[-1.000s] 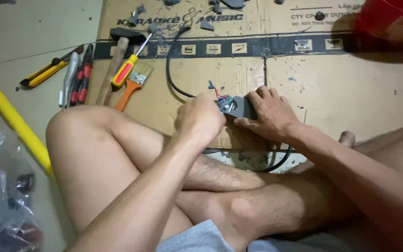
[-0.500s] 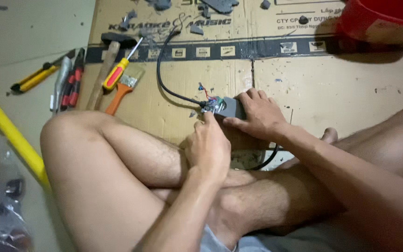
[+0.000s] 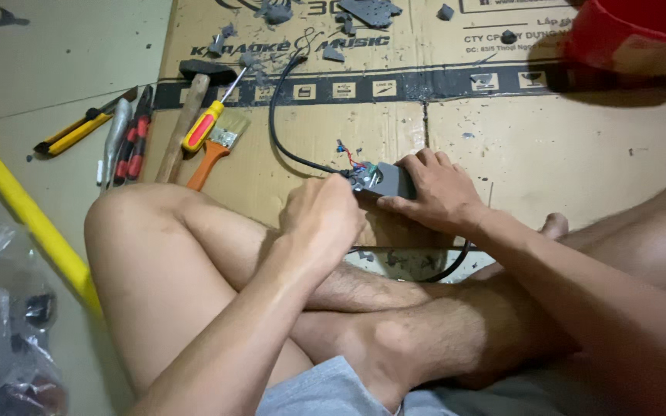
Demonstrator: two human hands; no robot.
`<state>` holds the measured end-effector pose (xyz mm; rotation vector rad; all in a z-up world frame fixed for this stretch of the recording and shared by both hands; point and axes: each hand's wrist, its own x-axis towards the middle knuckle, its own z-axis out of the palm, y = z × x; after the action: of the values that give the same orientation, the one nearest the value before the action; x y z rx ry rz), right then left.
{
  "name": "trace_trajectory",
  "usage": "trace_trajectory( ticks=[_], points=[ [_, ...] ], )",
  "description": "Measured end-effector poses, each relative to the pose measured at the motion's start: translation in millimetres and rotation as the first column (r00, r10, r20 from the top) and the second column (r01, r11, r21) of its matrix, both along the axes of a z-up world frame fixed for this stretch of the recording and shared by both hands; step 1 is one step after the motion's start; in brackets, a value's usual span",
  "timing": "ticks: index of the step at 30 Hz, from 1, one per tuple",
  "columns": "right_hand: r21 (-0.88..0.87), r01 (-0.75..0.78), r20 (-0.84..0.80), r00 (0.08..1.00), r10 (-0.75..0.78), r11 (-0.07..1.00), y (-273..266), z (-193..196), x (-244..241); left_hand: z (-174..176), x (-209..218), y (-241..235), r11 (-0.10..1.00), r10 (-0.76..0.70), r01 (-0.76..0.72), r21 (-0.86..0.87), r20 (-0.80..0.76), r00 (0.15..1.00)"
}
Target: The person sits on the floor and uses a screwdriver to disassemble a small grey electronic device. They remove screws, open the casing, and manipulate the internal wires and components.
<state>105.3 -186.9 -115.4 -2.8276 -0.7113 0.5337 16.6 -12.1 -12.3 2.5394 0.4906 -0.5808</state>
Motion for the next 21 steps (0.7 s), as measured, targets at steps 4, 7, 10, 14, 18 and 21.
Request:
trace_trajectory(
  ticks=[4,7,10,14,18,21],
  points=[
    [-0.027,-0.021,-0.009,1.0,0.021,0.999,0,-5,2,-7,4,-8,0.977,-0.178,0.182,0.112,-0.041,0.983],
    [-0.012,-0.003,-0.005,1.0,0.003,1.0,-1,0,3,-13,3,-9,0.906,-0.345,0.326,0.27,0.025,0.938],
    [0.026,0.008,-0.036,0.999,-0.007,1.0,-2,0,3,-4,-4,-3,0.893,-0.378,0.361,0.27,0.012,0.926],
    [-0.023,-0.028,-0.035,0.999,0.027,0.999,-1,-3,5,-8,-9,-3,0.92,-0.327,0.316,0.232,0.011,0.945],
    [0.038,0.007,-0.031,0.999,-0.005,0.999,0,2,3,-34,-10,-5,0.888,-0.379,0.321,0.328,0.128,0.917],
    [0.016,-0.015,-0.045,0.999,0.016,1.0,-1,-3,6,-38,-10,-15,0.877,-0.395,0.323,0.356,0.151,0.906]
  ],
)
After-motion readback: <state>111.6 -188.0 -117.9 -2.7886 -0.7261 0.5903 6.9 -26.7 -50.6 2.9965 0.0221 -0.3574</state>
